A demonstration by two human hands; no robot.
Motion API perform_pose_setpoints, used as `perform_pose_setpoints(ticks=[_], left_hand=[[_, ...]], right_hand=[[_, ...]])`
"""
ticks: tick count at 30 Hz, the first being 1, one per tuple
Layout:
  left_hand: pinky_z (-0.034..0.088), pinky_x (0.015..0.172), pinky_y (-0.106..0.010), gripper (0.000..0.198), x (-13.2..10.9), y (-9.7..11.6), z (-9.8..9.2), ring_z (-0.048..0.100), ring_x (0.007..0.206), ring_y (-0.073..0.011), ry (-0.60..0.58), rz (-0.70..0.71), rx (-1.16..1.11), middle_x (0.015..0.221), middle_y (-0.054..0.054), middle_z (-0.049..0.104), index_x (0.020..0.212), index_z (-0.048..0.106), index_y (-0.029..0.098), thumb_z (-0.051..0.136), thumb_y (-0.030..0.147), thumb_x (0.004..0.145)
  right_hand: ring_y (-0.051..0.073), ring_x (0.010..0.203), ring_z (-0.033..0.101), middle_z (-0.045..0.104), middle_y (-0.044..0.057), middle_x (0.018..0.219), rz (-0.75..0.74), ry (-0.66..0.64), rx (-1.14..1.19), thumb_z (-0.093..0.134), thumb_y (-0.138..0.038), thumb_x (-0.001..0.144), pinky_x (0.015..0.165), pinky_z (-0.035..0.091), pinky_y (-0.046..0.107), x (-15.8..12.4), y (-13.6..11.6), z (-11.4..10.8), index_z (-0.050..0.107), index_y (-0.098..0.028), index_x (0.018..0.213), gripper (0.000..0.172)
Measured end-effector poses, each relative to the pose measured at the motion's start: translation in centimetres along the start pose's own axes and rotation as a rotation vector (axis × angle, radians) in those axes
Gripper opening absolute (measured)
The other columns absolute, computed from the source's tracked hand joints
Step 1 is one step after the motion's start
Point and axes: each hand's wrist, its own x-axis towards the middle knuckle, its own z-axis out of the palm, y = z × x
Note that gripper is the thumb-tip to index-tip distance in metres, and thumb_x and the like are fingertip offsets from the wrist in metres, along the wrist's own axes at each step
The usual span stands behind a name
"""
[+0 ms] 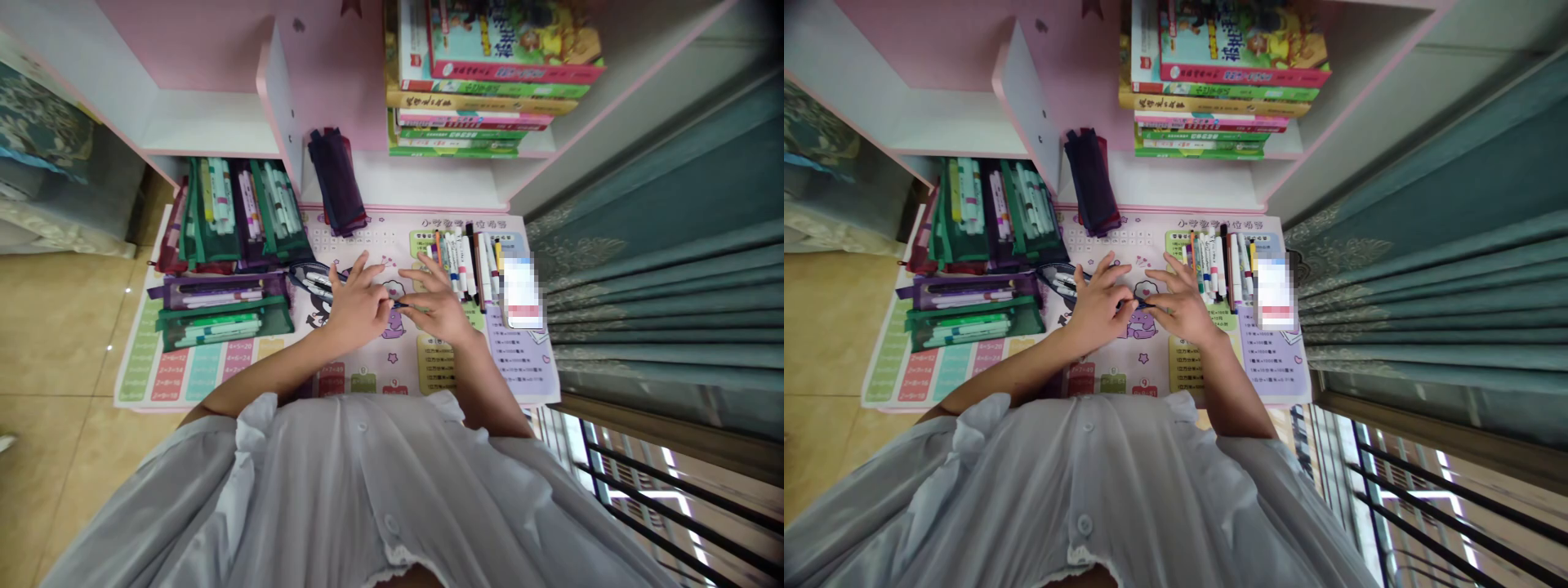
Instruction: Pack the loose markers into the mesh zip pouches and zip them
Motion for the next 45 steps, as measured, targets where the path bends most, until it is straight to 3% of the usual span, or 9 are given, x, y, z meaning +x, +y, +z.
perform_pose_setpoints(ticks=[20,45], left_hand=[[0.014,0.116,-0.074,0.020,0.0,-0.8,-0.1,0.033,0.148,-0.0370,0.032,-0.004,0.029,0.139,-0.005,0.060,0.076,0.069,0.021,0.056,0.027,0.090],[0.013,0.115,-0.077,0.020,-0.5,-1.2,-0.7,0.032,0.147,-0.0388,0.055,-0.035,0.023,0.139,-0.008,0.060,0.074,0.068,0.020,0.056,0.024,0.088]], right_hand=[[0.032,0.147,0.037,0.068,-0.001,0.127,-0.083,0.119,0.037,0.067,-0.038,0.090,0.115,0.041,0.061,-0.2,0.8,-0.1,0.076,-0.030,0.082,0.014],[0.032,0.148,0.036,0.068,0.000,0.127,-0.061,0.103,0.062,0.068,-0.039,0.089,0.116,0.039,0.061,-0.3,1.0,-0.2,0.076,-0.030,0.082,0.013]])
